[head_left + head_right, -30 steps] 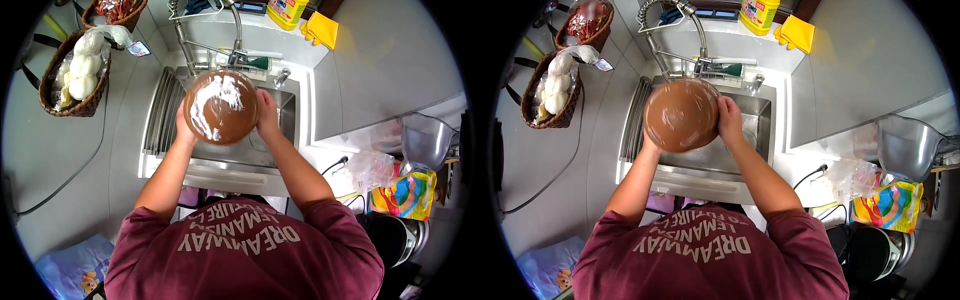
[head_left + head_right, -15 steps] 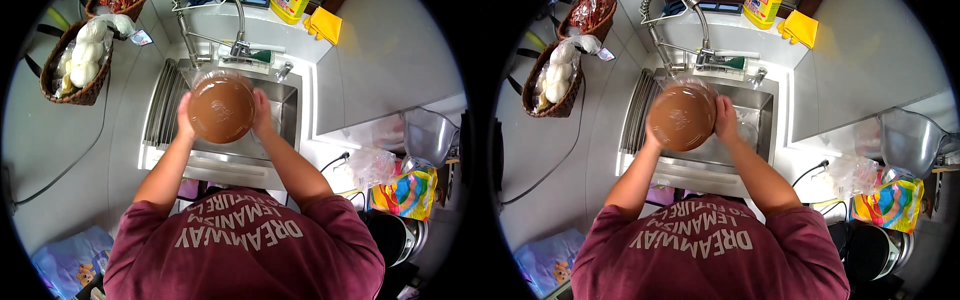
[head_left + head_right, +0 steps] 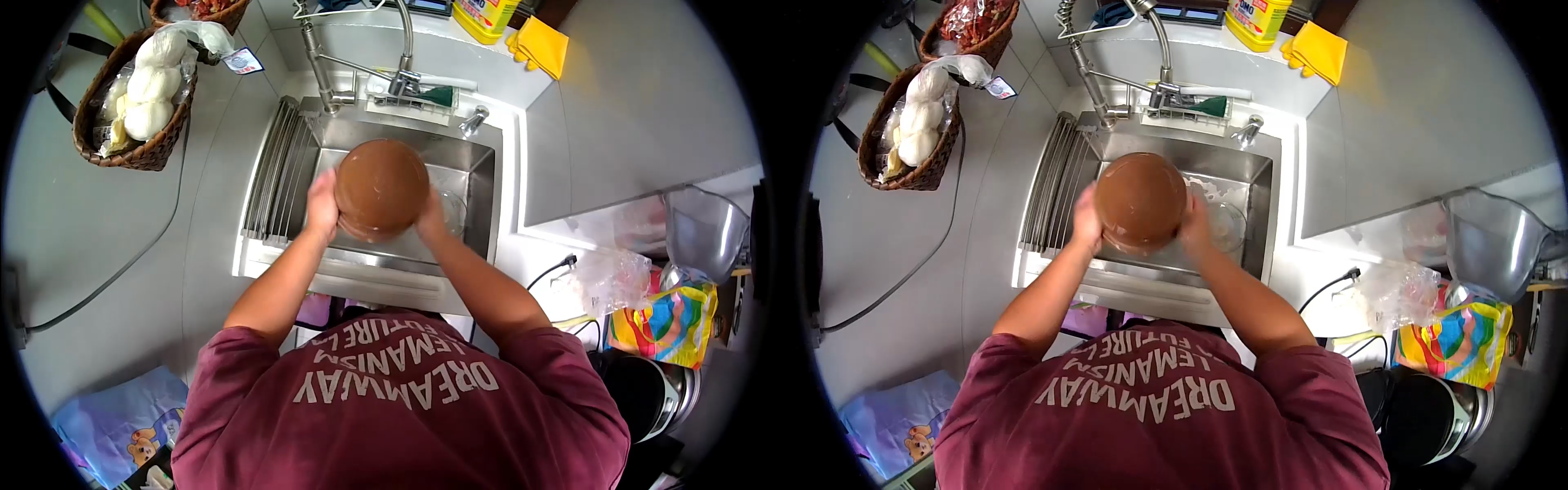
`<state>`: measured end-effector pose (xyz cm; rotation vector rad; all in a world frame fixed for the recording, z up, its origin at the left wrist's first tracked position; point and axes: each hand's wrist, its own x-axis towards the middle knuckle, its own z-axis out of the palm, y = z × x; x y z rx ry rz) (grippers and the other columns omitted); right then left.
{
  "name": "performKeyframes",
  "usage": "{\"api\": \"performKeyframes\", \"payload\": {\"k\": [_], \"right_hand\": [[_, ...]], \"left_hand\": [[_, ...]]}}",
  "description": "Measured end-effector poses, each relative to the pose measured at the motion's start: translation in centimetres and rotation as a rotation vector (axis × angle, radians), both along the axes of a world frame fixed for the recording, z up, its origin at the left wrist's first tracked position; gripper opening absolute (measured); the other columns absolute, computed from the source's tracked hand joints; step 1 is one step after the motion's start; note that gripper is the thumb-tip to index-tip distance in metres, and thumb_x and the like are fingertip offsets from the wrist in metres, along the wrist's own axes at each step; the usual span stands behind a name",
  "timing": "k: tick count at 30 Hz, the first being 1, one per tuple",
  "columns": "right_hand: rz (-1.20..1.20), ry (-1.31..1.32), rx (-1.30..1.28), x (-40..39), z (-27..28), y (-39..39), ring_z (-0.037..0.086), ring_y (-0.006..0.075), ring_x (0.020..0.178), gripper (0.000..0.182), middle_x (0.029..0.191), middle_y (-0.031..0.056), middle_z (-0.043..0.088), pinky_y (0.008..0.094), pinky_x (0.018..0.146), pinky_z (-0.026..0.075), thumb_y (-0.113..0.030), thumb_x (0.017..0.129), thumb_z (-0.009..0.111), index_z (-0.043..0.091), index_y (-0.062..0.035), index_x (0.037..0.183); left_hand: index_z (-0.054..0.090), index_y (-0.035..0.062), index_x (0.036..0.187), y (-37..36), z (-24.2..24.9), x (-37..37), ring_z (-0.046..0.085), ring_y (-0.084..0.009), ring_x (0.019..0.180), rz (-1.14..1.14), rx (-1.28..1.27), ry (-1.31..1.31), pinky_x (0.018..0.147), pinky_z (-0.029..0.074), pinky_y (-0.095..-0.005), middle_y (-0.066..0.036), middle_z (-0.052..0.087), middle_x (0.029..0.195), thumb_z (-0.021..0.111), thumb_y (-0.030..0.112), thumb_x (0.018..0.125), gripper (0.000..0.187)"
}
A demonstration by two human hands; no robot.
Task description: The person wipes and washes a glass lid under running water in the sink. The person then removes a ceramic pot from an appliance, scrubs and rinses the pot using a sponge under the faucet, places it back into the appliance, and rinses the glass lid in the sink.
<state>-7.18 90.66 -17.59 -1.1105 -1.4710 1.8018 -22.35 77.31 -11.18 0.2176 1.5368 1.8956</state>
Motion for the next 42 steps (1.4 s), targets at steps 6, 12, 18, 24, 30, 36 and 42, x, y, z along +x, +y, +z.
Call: {"api": "performKeyframes", "payload": {"k": [6,12,18,24,30,36,42], "right_hand": [[0.093,-0.337,0.152,-0.7,7.5,1.8,0.059,0.0262,0.092,0.044,0.1,0.016,0.065,0.0359,0.083,0.043,-0.035,0.096,0.042,0.061,0.0023,0.106],[0.099,0.08,0.204,-1.8,8.7,2.8,0.059,0.0318,0.097,0.045,0.105,0.0192,0.063,0.0394,0.085,0.042,-0.036,0.096,0.039,0.061,0.0021,0.106],[0.057,-0.335,0.103,-0.7,2.9,0.2,0.058,0.0315,0.097,0.043,0.103,0.0177,0.064,0.0392,0.085,0.043,-0.033,0.096,0.038,0.059,0.0012,0.11],[0.147,0.272,0.219,-2.8,17.7,1.4,0.054,0.0121,0.083,0.036,0.089,0.0034,0.061,0.0268,0.074,0.044,-0.032,0.096,0.044,0.058,-0.0002,0.105],[-0.006,-0.132,-0.301,-0.7,-0.2,-2.5,0.058,0.0267,0.096,0.046,0.104,0.0194,0.062,0.0371,0.084,0.044,-0.035,0.096,0.039,0.058,0.005,0.108],[0.109,0.196,-0.162,-1.1,8.1,0.0,0.055,0.0164,0.097,0.04,0.105,0.0086,0.062,0.0297,0.086,0.042,-0.032,0.096,0.043,0.057,0.0012,0.114],[0.352,0.218,0.006,-0.1,15.6,0.8,0.055,0.0122,0.096,0.034,0.106,0.0045,0.062,0.0275,0.083,0.045,-0.027,0.093,0.051,0.056,-0.0024,0.117]], "left_hand": [[0.057,0.001,0.108,0.5,-0.7,-1.2,0.062,-0.0227,0.09,0.015,-0.089,-0.385,0.076,0.052,-0.0363,-0.011,0.062,0.101,0.045,0.021,0.093,0.028],[0.051,0.003,0.116,0.6,1.9,-2.3,0.061,-0.02,0.095,-0.057,0.421,-0.249,0.08,0.052,-0.0331,-0.011,0.06,0.108,0.041,0.018,0.096,0.027],[0.053,0.0018,0.112,-0.3,-2.9,-1.3,0.06,-0.0233,0.097,-0.006,-0.015,-0.424,0.084,0.05,-0.0377,-0.011,0.061,0.107,0.045,0.024,0.093,0.03],[0.05,0.0016,0.118,-0.3,7.9,-3.0,0.061,-0.0226,0.096,-0.057,0.443,-0.22,0.078,0.054,-0.034,-0.011,0.059,0.11,0.04,0.021,0.096,0.031],[0.05,-0.0013,0.122,-2.3,-1.8,0.1,0.057,-0.0236,0.106,0.002,-0.146,-0.601,0.088,0.048,-0.0394,-0.013,0.059,0.117,0.041,0.034,0.098,0.044],[0.048,0.0032,0.126,-3.1,5.6,0.0,0.053,-0.0237,0.113,-0.146,0.284,-0.476,0.094,0.045,-0.0407,-0.011,0.054,0.124,0.042,0.048,0.094,0.056],[0.046,0.0025,0.126,-5.1,9.6,-0.1,0.057,-0.0224,0.107,-0.366,0.563,-0.247,0.09,0.049,-0.0371,-0.012,0.056,0.121,0.056,0.028,0.092,0.043]]}}
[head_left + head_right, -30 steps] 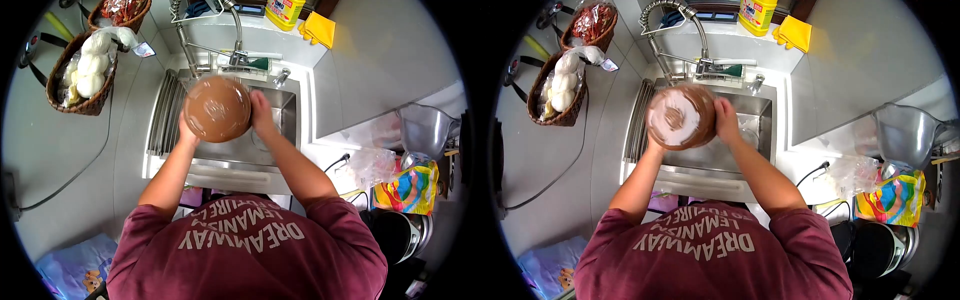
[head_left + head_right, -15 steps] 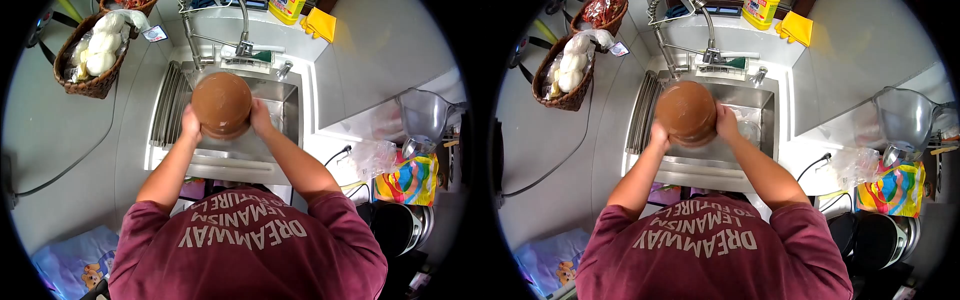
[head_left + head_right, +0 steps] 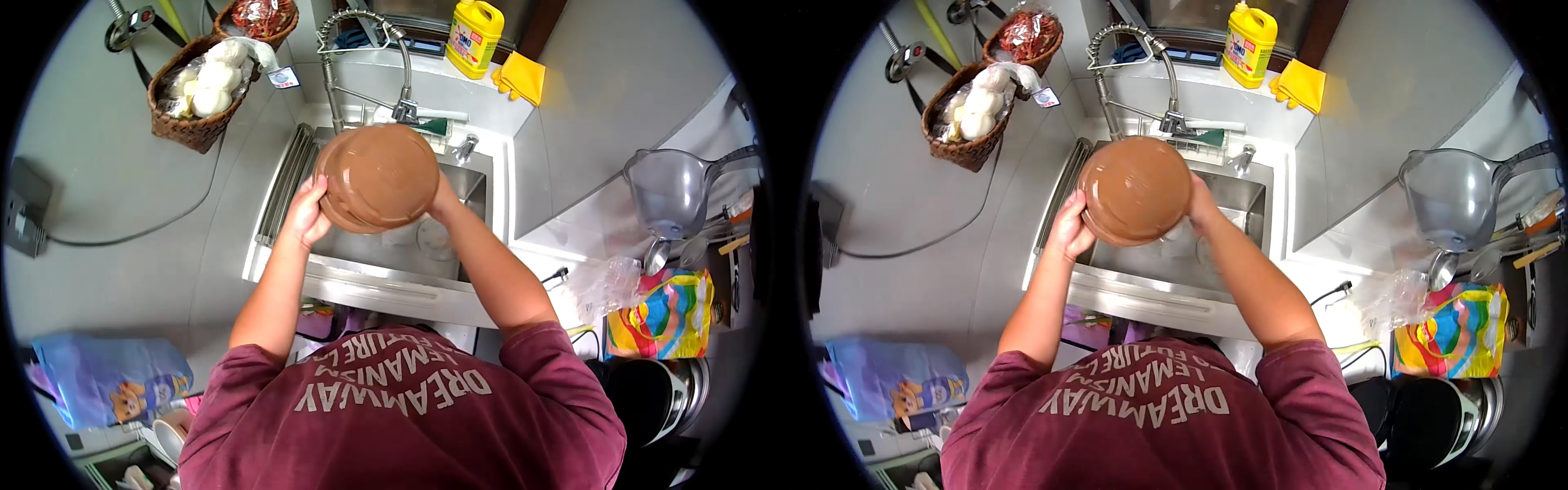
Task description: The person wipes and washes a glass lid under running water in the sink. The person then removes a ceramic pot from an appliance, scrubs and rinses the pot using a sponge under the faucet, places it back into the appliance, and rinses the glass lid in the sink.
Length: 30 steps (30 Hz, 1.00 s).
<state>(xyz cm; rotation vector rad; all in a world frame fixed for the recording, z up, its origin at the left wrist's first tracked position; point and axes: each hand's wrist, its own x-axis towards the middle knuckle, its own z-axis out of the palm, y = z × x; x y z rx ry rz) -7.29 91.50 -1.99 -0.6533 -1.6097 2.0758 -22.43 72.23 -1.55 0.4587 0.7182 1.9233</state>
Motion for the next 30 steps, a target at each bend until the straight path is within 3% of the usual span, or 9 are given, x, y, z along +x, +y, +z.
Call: {"api": "performKeyframes", "payload": {"k": [2,3,7,14,15,19,23,27,30], "right_hand": [[0.211,-0.154,0.227,1.3,0.6,2.4,0.056,0.0122,0.095,0.035,0.107,0.0044,0.061,0.029,0.081,0.046,-0.024,0.092,0.053,0.055,-0.0023,0.119],[0.327,-0.128,0.244,1.7,-0.1,3.9,0.057,0.0149,0.096,0.055,0.114,0.0055,0.059,0.0358,0.08,0.048,-0.043,0.093,0.048,0.045,-0.0037,0.131],[0.598,-0.132,-0.339,4.6,0.9,4.8,0.054,0.0286,0.11,0.095,0.128,0.0119,0.05,0.0499,0.084,0.047,-0.079,0.08,0.02,0.022,-0.0086,0.144],[0.796,-0.077,-0.345,7.7,2.3,0.3,0.049,0.0356,0.118,0.084,0.133,0.0168,0.044,0.0527,0.088,0.048,-0.068,0.085,0.037,0.027,-0.0054,0.14],[0.767,-0.092,-0.407,7.9,2.4,-0.5,0.056,0.0324,0.11,0.06,0.124,0.0184,0.051,0.0506,0.086,0.051,-0.041,0.09,0.053,0.037,-0.0015,0.132],[0.646,-0.076,-0.499,8.0,1.2,-5.7,0.063,0.0269,0.094,0.03,0.106,0.014,0.06,0.0449,0.08,0.053,-0.003,0.082,0.052,0.05,0.0002,0.112],[0.639,0.008,-0.508,7.8,-0.8,-11.7,0.063,0.0232,0.088,0.029,0.101,0.0114,0.06,0.038,0.075,0.053,0.0,0.08,0.053,0.052,-0.0014,0.109],[0.772,0.013,-0.47,9.0,-0.6,-18.1,0.059,0.0183,0.093,0.036,0.103,0.0075,0.06,0.032,0.082,0.048,0.004,0.078,0.052,0.05,-0.0025,0.114],[0.911,-0.042,-0.394,10.2,-0.3,-23.8,0.058,0.0182,0.097,0.041,0.106,0.0082,0.059,0.0319,0.085,0.046,0.006,0.078,0.052,0.049,-0.0016,0.118]], "left_hand": [[0.055,-0.0016,0.115,-0.4,5.8,1.9,0.063,-0.0205,0.094,0.094,-0.194,0.361,0.082,0.052,-0.0345,-0.01,0.063,0.108,0.065,0.016,0.086,0.036],[0.058,-0.0006,0.11,-0.3,7.2,2.8,0.064,-0.0207,0.089,0.095,-0.308,0.692,0.078,0.052,-0.0343,-0.01,0.065,0.1,0.068,0.017,0.082,0.034],[0.068,0.0091,0.093,-0.4,9.9,8.7,0.062,-0.0257,0.066,0.263,-0.306,2.032,0.066,0.049,-0.0352,-0.009,0.066,0.075,0.072,0.017,0.071,0.024],[0.066,0.0136,0.089,-4.5,9.8,13.4,0.056,-0.0168,0.064,0.168,-0.282,2.6,0.071,0.044,-0.0293,0.001,0.058,0.067,0.059,0.015,0.069,0.021],[0.066,0.0151,0.09,-5.7,9.3,13.8,0.057,-0.0159,0.075,0.132,-0.359,2.616,0.08,0.043,-0.0316,0.002,0.058,0.072,0.058,0.016,0.069,0.023],[0.066,0.0182,0.092,-10.9,7.8,16.5,0.052,-0.0191,0.109,0.44,-0.637,2.543,0.1,0.035,-0.0435,0.002,0.062,0.093,0.056,0.017,0.072,0.022],[0.037,0.0231,0.139,-15.8,6.3,21.8,0.028,-0.0386,0.131,0.9,-1.376,1.883,0.108,0.022,-0.0538,-0.011,0.034,0.142,0.076,0.01,0.061,0.088],[0.015,0.0134,0.146,-24.0,1.4,25.4,0.043,-0.0271,0.123,0.836,-0.61,0.132,0.099,0.038,-0.0445,-0.011,0.036,0.141,0.062,0.022,0.083,0.079],[0.023,0.0107,0.144,-30.3,2.0,28.8,0.045,-0.0282,0.122,0.75,-0.241,-0.058,0.094,0.043,-0.047,-0.012,0.036,0.141,0.031,0.052,0.094,0.065]]}}
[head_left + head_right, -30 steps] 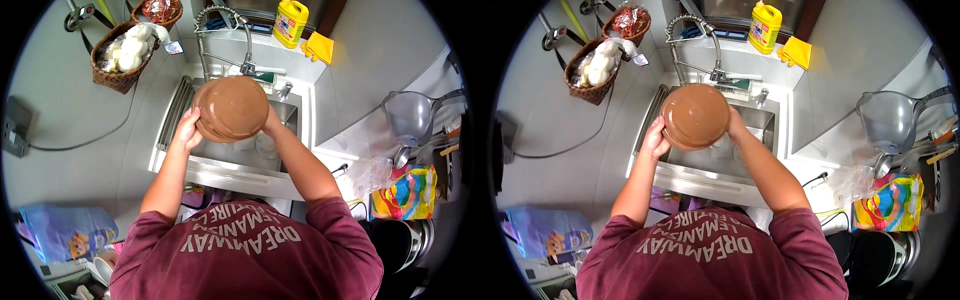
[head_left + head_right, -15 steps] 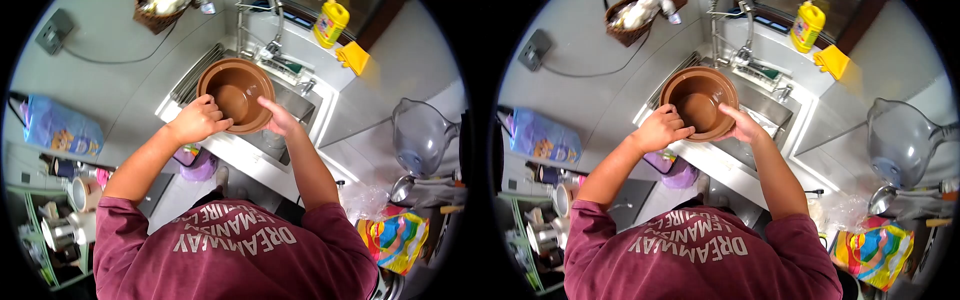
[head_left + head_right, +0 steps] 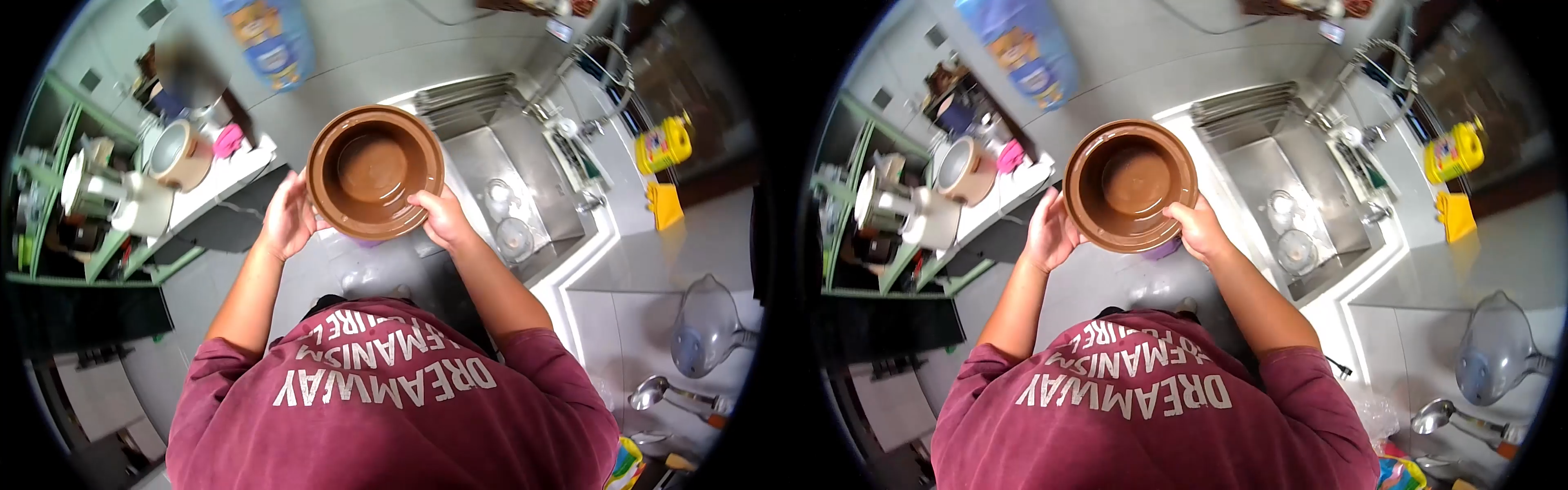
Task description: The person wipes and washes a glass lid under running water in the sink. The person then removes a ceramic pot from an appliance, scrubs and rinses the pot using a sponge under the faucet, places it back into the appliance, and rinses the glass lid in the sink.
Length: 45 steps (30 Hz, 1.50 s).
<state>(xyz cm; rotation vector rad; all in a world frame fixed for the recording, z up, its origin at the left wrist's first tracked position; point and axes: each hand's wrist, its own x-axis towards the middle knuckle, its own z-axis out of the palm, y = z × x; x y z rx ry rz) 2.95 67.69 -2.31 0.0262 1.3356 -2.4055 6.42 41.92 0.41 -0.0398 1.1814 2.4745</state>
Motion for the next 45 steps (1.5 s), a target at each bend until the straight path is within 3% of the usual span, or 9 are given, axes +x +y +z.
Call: {"api": "performKeyframes", "payload": {"k": [2,6,10,24,26,28,30,34,45], "right_hand": [[0.112,0.027,0.053,0.9,-0.1,-4.6,0.057,0.0168,0.096,0.043,0.105,0.0074,0.059,0.0312,0.085,0.046,0.006,0.077,0.052,0.048,-0.0016,0.119],[0.287,0.013,0.172,3.1,0.0,-14.5,0.055,0.0155,0.098,0.043,0.106,0.0073,0.058,0.0288,0.087,0.044,0.004,0.077,0.052,0.047,-0.0009,0.119],[0.459,-0.071,0.302,5.0,-0.8,-25.0,0.06,0.0162,0.088,0.043,0.103,0.0088,0.059,0.0291,0.073,0.05,-0.001,0.079,0.053,0.045,-0.0021,0.122],[0.231,0.937,0.796,-1.1,4.5,-44.1,0.063,0.0355,0.088,0.036,0.092,0.0213,0.065,0.0385,0.077,0.048,-0.026,0.086,0.058,0.056,0.0002,0.111],[0.192,0.925,0.887,-4.3,6.2,-45.3,0.063,0.0356,0.09,0.033,0.092,0.0218,0.065,0.0387,0.078,0.048,-0.025,0.087,0.056,0.059,0.0004,0.108],[0.073,0.933,0.789,-8.0,6.5,-47.2,0.06,0.0136,0.074,0.028,0.082,0.0089,0.066,0.0286,0.07,0.047,-0.02,0.09,0.056,0.061,0.0022,0.105],[-0.06,0.899,0.838,-10.9,7.5,-49.1,0.061,0.0133,0.075,0.029,0.084,0.0093,0.068,0.0286,0.071,0.047,-0.02,0.089,0.056,0.062,0.002,0.107],[-0.076,0.765,0.733,-16.3,7.3,-53.4,0.064,0.0347,0.088,0.029,0.09,0.0211,0.066,0.0385,0.079,0.048,-0.024,0.087,0.054,0.064,-0.001,0.104],[0.225,0.595,0.664,-22.8,-2.7,-61.1,0.065,0.0308,0.086,0.028,0.092,0.0194,0.067,0.0357,0.079,0.048,-0.02,0.088,0.053,0.064,0.0003,0.103]], "left_hand": [[0.03,0.0087,0.139,-3.8,-0.5,2.7,0.044,-0.0272,0.124,0.048,-0.024,0.004,0.093,0.044,-0.0473,-0.012,0.041,0.136,0.029,0.065,0.09,0.075],[0.044,0.0026,0.123,-11.2,-1.7,7.6,0.063,-0.019,0.091,0.347,-0.233,-0.168,0.071,0.055,-0.0316,-0.012,0.059,0.109,0.062,0.017,0.086,0.043],[0.049,-0.0006,0.11,-20.4,-4.1,12.5,0.063,-0.0165,0.061,0.536,-0.267,-0.287,0.048,0.055,-0.0286,-0.01,0.062,0.083,0.051,-0.005,0.076,0.034],[0.048,0.0002,0.113,-35.9,1.6,11.7,0.067,-0.021,0.067,0.722,-0.337,-0.242,0.057,0.06,-0.0336,-0.012,0.064,0.086,0.053,0.0,0.077,0.036],[0.05,-0.0004,0.103,-37.1,3.9,8.9,0.063,-0.0181,0.056,0.678,-0.353,-0.224,0.047,0.057,-0.0301,-0.01,0.06,0.079,0.051,0.006,0.082,0.022],[0.051,0.0006,0.104,-38.4,5.7,6.0,0.063,-0.0177,0.065,0.76,-0.439,-0.124,0.059,0.058,-0.0325,-0.012,0.06,0.088,0.052,0.018,0.088,0.024],[0.053,0.0028,0.115,-39.8,6.9,3.3,0.058,-0.0145,0.088,0.908,-0.585,0.03,0.07,0.05,-0.0287,-0.007,0.058,0.102,0.046,0.031,0.093,0.036],[0.055,0.0045,0.123,-42.6,4.2,-1.0,0.049,-0.0075,0.071,1.031,-0.879,0.03,0.06,0.039,-0.0219,0.001,0.055,0.09,0.043,0.033,0.096,0.041],[0.062,-0.0033,0.106,-44.8,-5.5,-7.3,0.054,-0.0115,0.062,1.242,-0.979,-0.113,0.056,0.044,-0.0278,-0.007,0.063,0.074,0.051,0.029,0.093,0.037]]}}
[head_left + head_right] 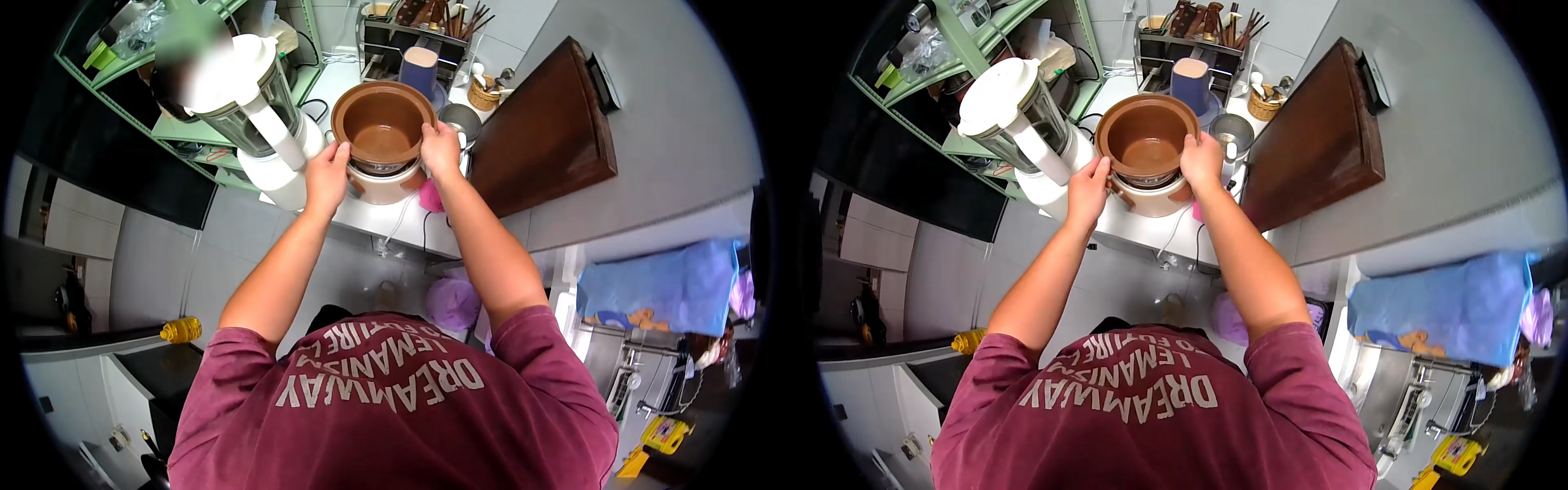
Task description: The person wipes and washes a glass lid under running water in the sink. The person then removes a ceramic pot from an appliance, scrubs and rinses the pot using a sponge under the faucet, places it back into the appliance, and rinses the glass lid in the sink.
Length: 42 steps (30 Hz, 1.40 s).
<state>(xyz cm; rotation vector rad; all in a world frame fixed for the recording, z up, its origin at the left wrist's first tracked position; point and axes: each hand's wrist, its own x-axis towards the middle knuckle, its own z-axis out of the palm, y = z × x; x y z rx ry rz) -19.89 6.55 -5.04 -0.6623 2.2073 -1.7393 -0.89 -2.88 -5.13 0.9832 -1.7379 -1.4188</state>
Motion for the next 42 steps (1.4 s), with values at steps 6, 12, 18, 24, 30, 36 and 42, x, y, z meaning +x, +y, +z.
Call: {"api": "performKeyframes", "payload": {"k": [6,12,18,24,30,36,42], "right_hand": [[0.024,0.038,0.24,0.7,-1.0,-0.2,0.062,0.0373,0.091,0.028,0.094,0.0218,0.065,0.0415,0.082,0.047,-0.023,0.089,0.05,0.061,-0.0022,0.105],[0.12,0.221,0.545,-0.2,-2.2,-0.3,0.062,0.0387,0.088,0.037,0.092,0.0226,0.064,0.0463,0.08,0.048,-0.027,0.091,0.044,0.053,-0.0038,0.119],[0.145,0.299,0.764,-0.2,-1.3,0.0,0.062,0.0391,0.087,0.047,0.092,0.023,0.065,0.0467,0.078,0.049,-0.031,0.092,0.043,0.045,-0.0017,0.129],[0.099,0.371,0.771,0.2,-2.1,-0.3,0.064,0.0376,0.083,0.049,0.088,0.0217,0.065,0.0464,0.075,0.05,-0.033,0.092,0.042,0.043,0.0002,0.129],[-0.022,0.256,0.423,2.6,-1.9,3.1,0.062,0.0315,0.069,0.044,0.073,0.0174,0.063,0.0416,0.066,0.047,-0.036,0.089,0.052,0.053,-0.0065,0.122],[-0.094,0.055,0.278,9.5,-5.2,13.3,0.044,0.023,0.048,0.036,0.053,0.0111,0.052,0.0364,0.052,0.04,-0.032,0.085,0.063,0.056,-0.0023,0.066],[-0.438,0.106,0.439,15.4,-6.8,28.7,0.042,0.0306,0.05,0.036,0.058,0.0175,0.05,0.039,0.052,0.038,-0.026,0.084,0.065,0.051,-0.0012,0.063]], "left_hand": [[0.063,0.0013,0.105,1.0,-1.6,-0.8,0.063,-0.0211,0.067,0.083,-0.119,-0.174,0.066,0.047,-0.0332,-0.016,0.065,0.074,0.05,0.022,0.091,0.028],[0.062,0.0006,0.101,1.9,-2.3,-1.3,0.063,-0.0312,0.072,0.087,-0.032,-0.266,0.07,0.047,-0.038,-0.018,0.065,0.078,0.047,0.021,0.091,0.027],[0.057,0.0025,0.11,2.2,-4.3,-1.4,0.06,-0.0372,0.084,0.051,-0.165,-0.347,0.077,0.046,-0.0429,-0.021,0.064,0.088,0.045,0.018,0.092,0.026],[0.054,0.0028,0.113,1.3,-3.5,-0.7,0.058,-0.0375,0.086,-0.057,-0.169,-0.368,0.078,0.045,-0.0435,-0.021,0.061,0.092,0.047,0.019,0.092,0.028],[0.056,0.0035,0.113,1.6,-2.9,1.7,0.054,-0.0223,0.071,-0.09,-0.157,-0.196,0.069,0.046,-0.0324,-0.01,0.055,0.079,0.053,0.017,0.09,0.026],[0.063,0.0055,0.103,7.6,-4.7,4.1,0.053,-0.0146,0.066,-0.534,-0.087,-0.074,0.063,0.046,-0.0273,-0.006,0.057,0.081,0.056,0.013,0.088,0.018],[0.065,0.0045,0.101,18.2,-6.7,2.3,0.042,-0.0039,0.059,-1.099,-0.026,-0.13,0.054,0.037,-0.0197,0.003,0.053,0.07,0.056,0.011,0.089,0.017]]}}
